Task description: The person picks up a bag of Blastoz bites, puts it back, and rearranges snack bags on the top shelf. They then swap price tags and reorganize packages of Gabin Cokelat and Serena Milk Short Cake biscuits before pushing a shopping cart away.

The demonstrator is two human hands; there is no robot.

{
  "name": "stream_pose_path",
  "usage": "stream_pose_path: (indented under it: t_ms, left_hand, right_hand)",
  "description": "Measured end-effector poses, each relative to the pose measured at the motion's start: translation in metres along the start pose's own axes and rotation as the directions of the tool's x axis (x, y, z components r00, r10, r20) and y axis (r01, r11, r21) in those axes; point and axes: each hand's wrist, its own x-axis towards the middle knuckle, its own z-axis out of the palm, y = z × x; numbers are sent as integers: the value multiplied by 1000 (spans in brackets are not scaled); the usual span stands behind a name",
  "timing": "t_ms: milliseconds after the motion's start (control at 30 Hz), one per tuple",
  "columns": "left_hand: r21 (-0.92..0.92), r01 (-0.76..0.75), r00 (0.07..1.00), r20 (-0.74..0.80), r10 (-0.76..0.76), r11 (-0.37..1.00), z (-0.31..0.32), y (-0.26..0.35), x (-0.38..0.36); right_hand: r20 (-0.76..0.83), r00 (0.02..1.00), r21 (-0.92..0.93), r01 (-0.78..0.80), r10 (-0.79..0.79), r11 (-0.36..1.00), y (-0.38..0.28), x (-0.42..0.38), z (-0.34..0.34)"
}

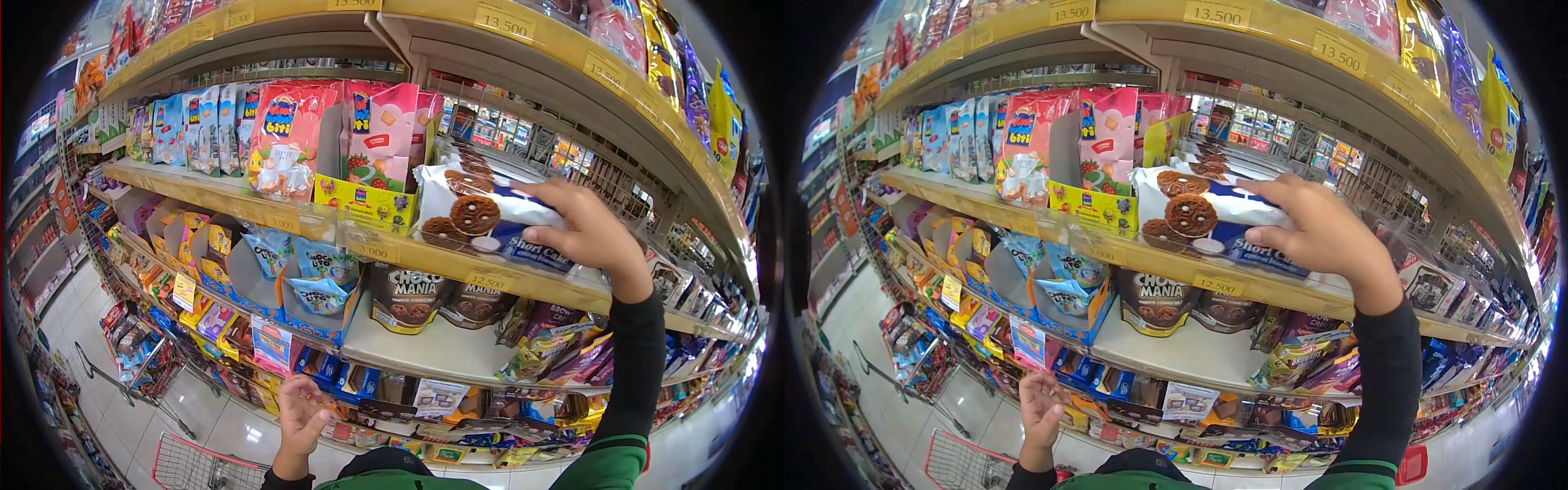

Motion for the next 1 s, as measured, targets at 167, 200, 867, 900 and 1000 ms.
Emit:
stream_pose_path:
  t_ms: [167, 200, 867, 900, 1000]
  left_hand:
    - [34, 3, 1000, -20, -2, 999, -1, -4, 3]
    - [18, 9, 1000, -14, -9, 1000, -1, -4, 4]
    - [47, 315, 912, 260, -316, 948, 36, -30, 44]
    - [143, 329, 896, 266, -357, 933, 35, -36, 43]
    - [286, 392, 835, 289, -469, 874, 27, -48, 50]
  right_hand:
    - [66, 996, -24, -56, 57, 998, 3, 3, 1]
    - [76, 996, -45, -52, 55, 998, 3, 4, 0]
    - [818, 574, 237, -388, 32, 891, 25, -225, 87]
    - [834, 540, 249, -551, 113, 796, 29, -242, 121]
    - [762, 537, 347, -811, 362, 471, 15, -277, 203]
